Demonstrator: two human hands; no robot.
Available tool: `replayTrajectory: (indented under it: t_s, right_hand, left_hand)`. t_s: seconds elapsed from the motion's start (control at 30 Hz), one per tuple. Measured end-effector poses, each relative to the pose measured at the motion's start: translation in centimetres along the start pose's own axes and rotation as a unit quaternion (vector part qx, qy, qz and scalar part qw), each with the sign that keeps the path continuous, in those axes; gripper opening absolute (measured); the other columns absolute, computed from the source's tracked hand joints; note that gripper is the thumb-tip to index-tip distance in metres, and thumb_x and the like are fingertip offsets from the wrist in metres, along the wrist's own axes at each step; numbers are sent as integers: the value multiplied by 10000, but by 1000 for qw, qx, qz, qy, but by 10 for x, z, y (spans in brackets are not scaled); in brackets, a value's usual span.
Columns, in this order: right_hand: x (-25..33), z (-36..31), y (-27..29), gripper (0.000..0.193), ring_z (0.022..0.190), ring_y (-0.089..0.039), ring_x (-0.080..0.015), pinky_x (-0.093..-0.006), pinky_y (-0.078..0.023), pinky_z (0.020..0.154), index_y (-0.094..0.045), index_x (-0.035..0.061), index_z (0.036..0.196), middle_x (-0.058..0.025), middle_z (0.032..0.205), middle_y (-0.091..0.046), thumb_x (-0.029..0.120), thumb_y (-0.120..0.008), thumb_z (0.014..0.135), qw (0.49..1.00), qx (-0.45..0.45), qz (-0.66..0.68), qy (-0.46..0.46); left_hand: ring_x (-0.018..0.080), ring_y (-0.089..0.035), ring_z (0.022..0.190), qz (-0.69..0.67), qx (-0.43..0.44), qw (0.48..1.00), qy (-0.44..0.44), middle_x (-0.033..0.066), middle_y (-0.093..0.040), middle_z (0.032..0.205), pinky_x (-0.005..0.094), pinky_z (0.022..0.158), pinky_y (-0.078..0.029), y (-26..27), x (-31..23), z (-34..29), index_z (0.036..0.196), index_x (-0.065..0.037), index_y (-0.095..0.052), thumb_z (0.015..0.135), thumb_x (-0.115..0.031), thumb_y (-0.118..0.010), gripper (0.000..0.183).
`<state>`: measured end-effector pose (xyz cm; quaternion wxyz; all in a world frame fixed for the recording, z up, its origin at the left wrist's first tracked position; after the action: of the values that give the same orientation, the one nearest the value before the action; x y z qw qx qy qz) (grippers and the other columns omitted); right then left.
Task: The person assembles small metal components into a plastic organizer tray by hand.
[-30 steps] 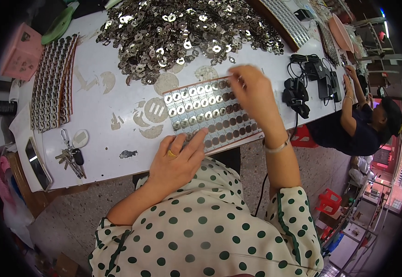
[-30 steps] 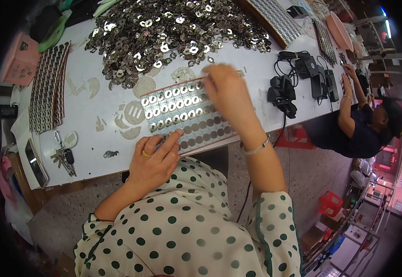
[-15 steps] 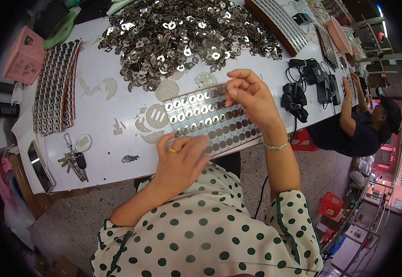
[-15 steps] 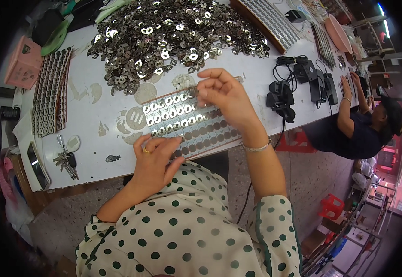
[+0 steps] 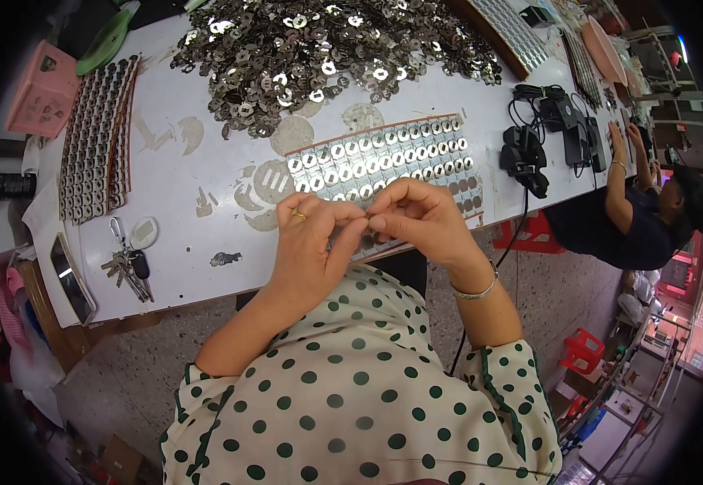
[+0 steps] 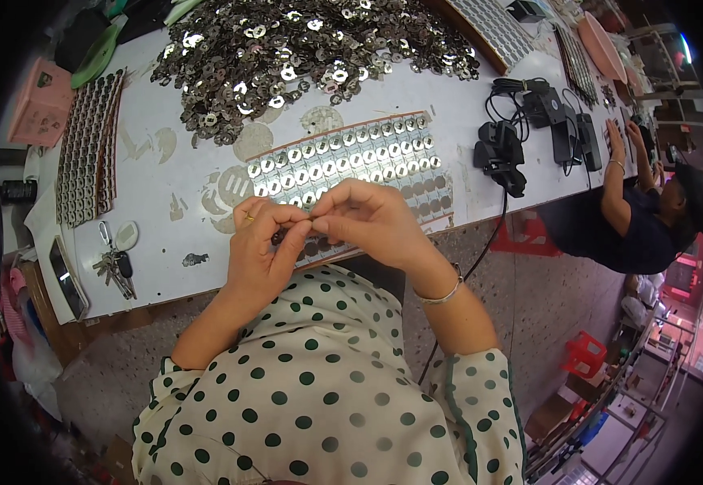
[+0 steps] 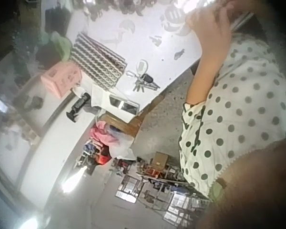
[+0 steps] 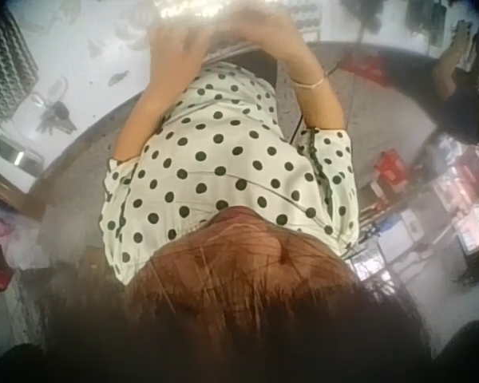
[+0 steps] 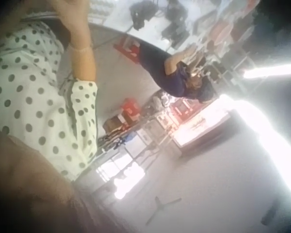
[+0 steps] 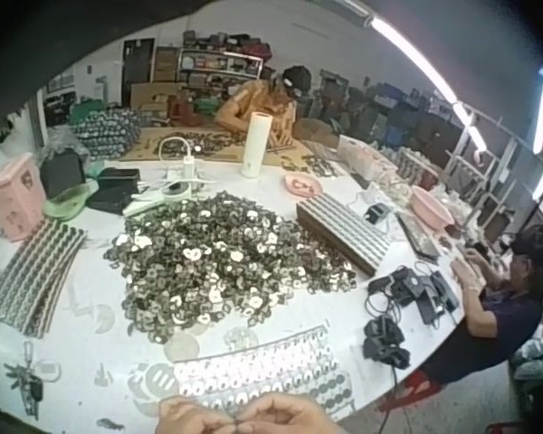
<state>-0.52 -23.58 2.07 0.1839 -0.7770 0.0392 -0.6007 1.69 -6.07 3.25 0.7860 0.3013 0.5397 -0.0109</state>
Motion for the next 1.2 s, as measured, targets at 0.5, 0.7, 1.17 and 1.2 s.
replayTrajectory:
  t_s: [0.5,0.7,1.17,1.2]
  right_hand:
    - [12,-1,-1,124,790,-690,-248,-337,-549,703,-709,38,981,-103,879,-695,24,-718,858,882,-37,-467,60]
    - [12,-4,0,117,776,-671,-270,-360,-535,682,-691,34,956,-104,864,-682,19,-729,846,871,-56,-475,115]
    - [11,-3,5,161,732,-657,-280,-372,-529,651,-677,51,959,-97,837,-647,119,-776,851,873,-54,-483,42]
    - [12,0,7,161,735,-659,-289,-373,-532,658,-685,51,971,-99,852,-658,117,-771,853,881,-32,-472,32]
  left_hand:
    - [221,-631,1076,236,69,952,-181,50,-670,1225,352,867,-485,-21,-7,-32,1185,-54,-685,807,-169,-807,413]
    - [228,-599,1140,271,69,940,-197,42,-647,1288,356,899,-473,-25,-3,-39,1155,-79,-705,823,-225,-800,375]
    - [216,-587,1143,274,68,940,-190,35,-623,1347,351,917,-456,-26,-1,-39,1138,-91,-703,834,-214,-782,338]
    - [216,-587,1143,275,67,940,-191,35,-623,1347,351,917,-456,-25,-2,-37,1138,-91,-703,834,-214,-782,338]
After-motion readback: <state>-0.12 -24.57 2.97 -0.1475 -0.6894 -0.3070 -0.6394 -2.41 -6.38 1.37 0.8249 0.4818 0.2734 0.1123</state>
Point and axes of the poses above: each hand's wrist, its own z-axis towards the middle knuckle, its own y-axis out of the back of the hand, x = y × z, the point moved 5 cm from there along z, towards the middle knuckle
